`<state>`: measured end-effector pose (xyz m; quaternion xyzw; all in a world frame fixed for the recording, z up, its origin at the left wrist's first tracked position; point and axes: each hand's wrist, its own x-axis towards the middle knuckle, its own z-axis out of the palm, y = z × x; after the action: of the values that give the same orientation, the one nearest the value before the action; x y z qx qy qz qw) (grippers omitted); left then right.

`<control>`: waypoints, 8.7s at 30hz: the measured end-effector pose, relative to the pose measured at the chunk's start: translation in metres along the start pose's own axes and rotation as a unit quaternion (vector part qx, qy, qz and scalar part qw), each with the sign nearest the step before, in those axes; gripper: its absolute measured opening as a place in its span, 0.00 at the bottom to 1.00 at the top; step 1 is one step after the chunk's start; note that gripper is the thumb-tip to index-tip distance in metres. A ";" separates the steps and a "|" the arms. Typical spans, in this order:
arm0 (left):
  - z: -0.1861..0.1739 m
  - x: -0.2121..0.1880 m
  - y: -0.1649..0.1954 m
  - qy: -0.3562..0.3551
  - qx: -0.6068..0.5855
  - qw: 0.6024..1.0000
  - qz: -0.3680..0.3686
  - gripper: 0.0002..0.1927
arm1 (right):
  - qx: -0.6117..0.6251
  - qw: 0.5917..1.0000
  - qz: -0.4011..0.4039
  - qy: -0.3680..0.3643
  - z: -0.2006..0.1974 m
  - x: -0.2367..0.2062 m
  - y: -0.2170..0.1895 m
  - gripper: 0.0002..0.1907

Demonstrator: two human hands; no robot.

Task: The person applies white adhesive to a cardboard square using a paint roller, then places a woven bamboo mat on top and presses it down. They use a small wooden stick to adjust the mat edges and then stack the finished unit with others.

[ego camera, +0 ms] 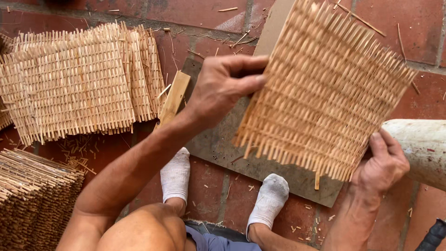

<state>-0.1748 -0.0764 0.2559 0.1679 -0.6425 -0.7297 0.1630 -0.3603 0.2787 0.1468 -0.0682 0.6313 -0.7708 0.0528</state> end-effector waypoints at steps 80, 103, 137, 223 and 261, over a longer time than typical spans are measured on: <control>-0.038 -0.119 -0.047 0.221 -0.091 0.970 -0.037 0.19 | -0.219 0.960 -0.155 -0.080 0.067 -0.089 -0.123 0.07; -0.069 -0.089 -0.106 0.179 -0.250 0.920 -0.244 0.19 | -0.122 0.965 0.013 -0.230 0.138 -0.033 -0.152 0.11; -0.120 -0.295 0.139 0.596 0.117 0.775 0.174 0.19 | 0.070 0.863 -0.315 -0.389 0.350 -0.086 -0.170 0.03; -0.445 -0.662 0.044 0.759 0.081 0.605 -0.227 0.19 | -0.251 0.629 -0.335 -0.655 0.735 -0.516 0.046 0.18; -0.367 -0.538 0.046 0.601 0.481 0.530 -0.355 0.55 | -0.244 0.541 -0.472 -0.652 0.689 -0.511 0.038 0.11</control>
<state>0.4718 -0.1619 0.2776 0.8344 -0.5338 -0.0346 0.1327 0.2617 -0.3084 0.2233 -0.8503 0.4628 -0.2436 0.0591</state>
